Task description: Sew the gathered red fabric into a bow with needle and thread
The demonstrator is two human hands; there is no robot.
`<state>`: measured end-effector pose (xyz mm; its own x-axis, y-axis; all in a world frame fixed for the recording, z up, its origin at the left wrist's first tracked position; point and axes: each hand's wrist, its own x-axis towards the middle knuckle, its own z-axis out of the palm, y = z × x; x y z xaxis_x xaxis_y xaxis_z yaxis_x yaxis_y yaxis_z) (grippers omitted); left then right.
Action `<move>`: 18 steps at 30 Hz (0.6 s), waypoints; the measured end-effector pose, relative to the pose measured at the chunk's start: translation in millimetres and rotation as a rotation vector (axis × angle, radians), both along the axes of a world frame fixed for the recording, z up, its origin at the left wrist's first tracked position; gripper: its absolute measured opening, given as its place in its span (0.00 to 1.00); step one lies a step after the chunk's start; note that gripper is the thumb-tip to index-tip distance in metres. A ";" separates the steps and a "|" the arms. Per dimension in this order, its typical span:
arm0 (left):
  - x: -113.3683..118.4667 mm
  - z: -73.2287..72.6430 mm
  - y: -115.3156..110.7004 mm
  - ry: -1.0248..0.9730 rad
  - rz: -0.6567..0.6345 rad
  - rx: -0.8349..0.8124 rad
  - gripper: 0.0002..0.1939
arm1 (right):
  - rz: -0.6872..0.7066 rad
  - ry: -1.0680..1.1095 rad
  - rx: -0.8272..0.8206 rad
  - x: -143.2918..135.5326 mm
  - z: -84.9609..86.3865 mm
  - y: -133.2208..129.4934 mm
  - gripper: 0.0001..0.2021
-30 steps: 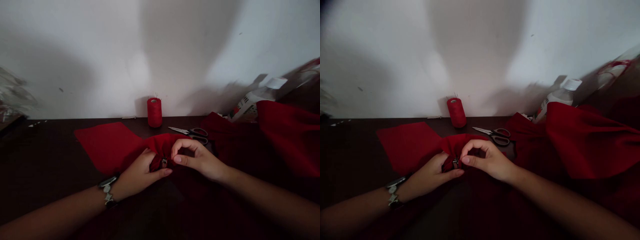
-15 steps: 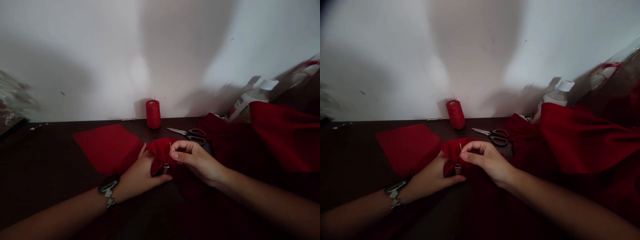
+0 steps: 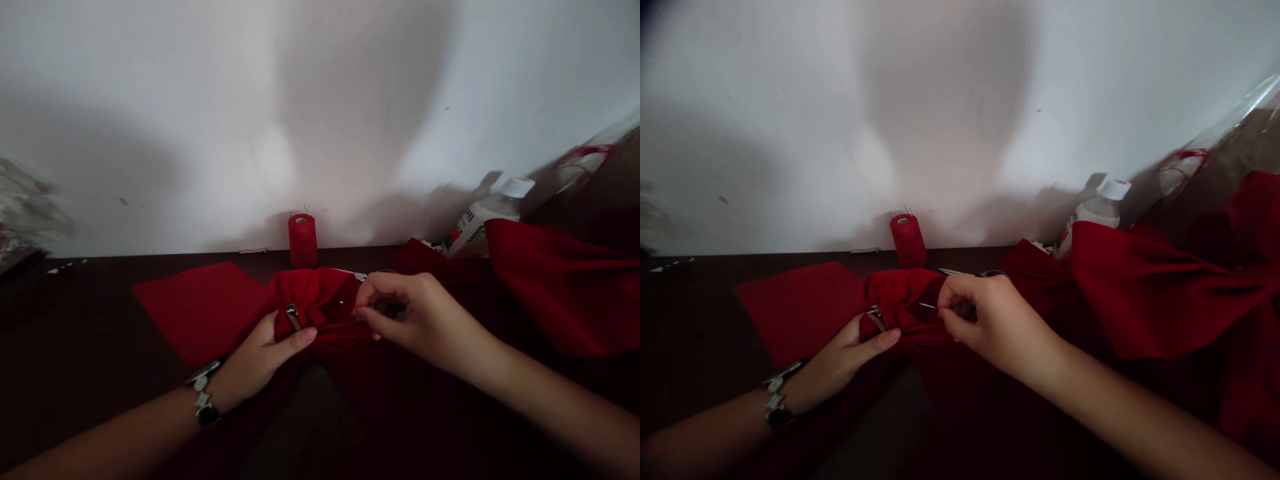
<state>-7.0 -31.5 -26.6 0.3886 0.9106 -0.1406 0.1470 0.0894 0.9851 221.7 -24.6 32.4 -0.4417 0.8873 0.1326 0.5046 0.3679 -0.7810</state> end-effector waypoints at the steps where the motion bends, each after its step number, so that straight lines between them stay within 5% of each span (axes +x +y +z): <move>1: -0.1 -0.5 -0.3 0.003 0.001 0.011 0.16 | 0.000 -0.060 0.052 -0.9 -3.8 -0.5 0.05; 5: -0.7 -1.7 -1.4 0.015 -0.042 0.071 0.18 | 0.010 -0.128 0.157 -7.1 -19.3 -1.6 0.07; 10: 0.4 -1.9 -2.7 0.094 -0.136 0.156 0.22 | 0.001 0.086 0.293 -17.0 -33.2 -4.7 0.07; 18: 4.0 -5.0 -1.6 0.106 -0.198 0.326 0.20 | 0.114 0.233 0.256 -17.7 -41.7 0.2 0.08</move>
